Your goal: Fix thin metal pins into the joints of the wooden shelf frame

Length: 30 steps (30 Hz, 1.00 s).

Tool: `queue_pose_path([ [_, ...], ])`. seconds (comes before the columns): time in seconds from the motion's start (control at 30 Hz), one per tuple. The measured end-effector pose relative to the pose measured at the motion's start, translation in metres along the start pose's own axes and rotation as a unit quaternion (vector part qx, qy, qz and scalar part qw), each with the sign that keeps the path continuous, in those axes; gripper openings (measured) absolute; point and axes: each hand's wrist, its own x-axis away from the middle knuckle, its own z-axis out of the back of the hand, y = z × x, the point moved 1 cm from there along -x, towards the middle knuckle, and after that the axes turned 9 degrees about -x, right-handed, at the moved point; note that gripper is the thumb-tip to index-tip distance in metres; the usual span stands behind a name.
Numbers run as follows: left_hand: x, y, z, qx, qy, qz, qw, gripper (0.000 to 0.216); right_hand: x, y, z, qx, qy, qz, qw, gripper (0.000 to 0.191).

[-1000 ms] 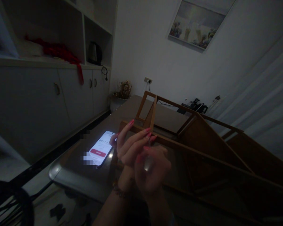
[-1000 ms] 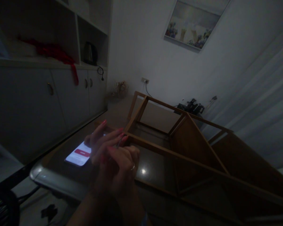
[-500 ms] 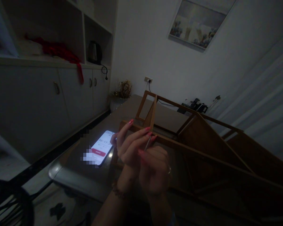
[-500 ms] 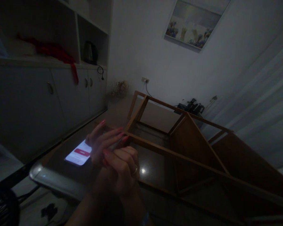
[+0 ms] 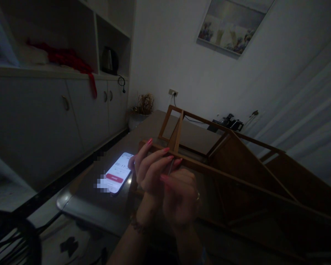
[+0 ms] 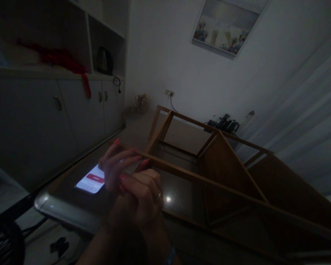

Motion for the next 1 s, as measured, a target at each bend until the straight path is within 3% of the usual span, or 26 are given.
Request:
queue_pose_path([
  [0.23,0.000,0.003,-0.003,-0.029,0.027,0.005,0.999,0.012,-0.005,-0.001,0.002,0.012,-0.055,-0.011,0.998,0.012],
  [0.37,-0.001,0.006,-0.002,-0.034,0.018,0.021,0.999,0.013,-0.008,-0.004,0.003,0.032,-0.036,-0.058,0.997,0.025],
  [0.47,0.000,0.006,-0.001,-0.030,0.010,0.024,0.999,0.014,-0.007,-0.005,0.004,0.022,-0.033,-0.074,0.996,0.023],
  [1.0,0.000,0.005,0.002,-0.037,-0.006,0.024,0.999,0.013,-0.014,-0.009,0.003,0.111,-0.032,-0.068,0.991,0.029],
])
